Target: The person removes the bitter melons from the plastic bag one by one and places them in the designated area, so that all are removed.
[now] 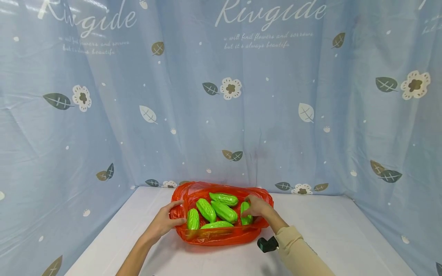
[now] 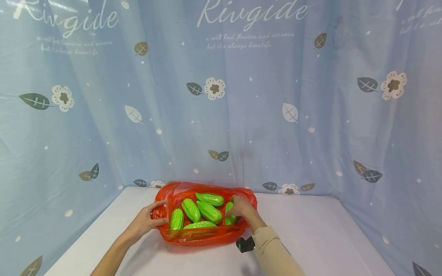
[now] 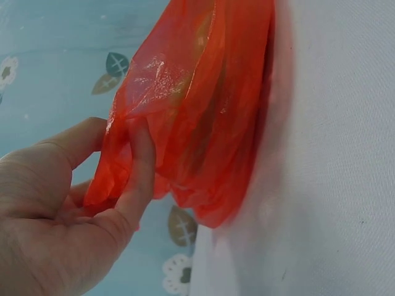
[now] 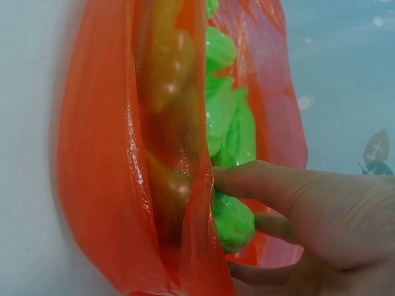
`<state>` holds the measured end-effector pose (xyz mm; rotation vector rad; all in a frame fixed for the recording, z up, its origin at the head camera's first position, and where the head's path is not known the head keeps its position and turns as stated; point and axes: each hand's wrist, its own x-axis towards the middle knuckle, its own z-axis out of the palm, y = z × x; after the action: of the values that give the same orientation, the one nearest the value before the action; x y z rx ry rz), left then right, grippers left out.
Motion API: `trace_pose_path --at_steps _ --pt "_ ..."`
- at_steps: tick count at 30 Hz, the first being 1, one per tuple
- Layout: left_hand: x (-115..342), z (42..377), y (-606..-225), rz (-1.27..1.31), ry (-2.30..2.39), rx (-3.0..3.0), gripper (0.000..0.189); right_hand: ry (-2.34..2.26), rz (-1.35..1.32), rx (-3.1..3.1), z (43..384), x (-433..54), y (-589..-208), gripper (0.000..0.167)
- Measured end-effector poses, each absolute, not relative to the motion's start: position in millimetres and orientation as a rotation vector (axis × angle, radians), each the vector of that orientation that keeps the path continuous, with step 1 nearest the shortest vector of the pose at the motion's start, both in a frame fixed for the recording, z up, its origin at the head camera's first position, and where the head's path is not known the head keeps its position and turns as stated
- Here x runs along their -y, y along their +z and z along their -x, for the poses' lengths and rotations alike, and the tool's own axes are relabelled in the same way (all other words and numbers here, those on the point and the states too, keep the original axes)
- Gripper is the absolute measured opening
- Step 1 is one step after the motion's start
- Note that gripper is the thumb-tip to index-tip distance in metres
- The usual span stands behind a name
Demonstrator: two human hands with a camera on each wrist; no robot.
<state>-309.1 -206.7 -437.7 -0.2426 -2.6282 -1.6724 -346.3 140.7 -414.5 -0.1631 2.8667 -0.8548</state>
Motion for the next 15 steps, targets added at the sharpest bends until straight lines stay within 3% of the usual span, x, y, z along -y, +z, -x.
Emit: trace_pose_path --at_steps 15 --pt "204.6 308.2 -438.7 0.239 -1.647 2.621 0.067 -0.915 0.191 -2.861 342.4 -141.3 -412.8 0.062"
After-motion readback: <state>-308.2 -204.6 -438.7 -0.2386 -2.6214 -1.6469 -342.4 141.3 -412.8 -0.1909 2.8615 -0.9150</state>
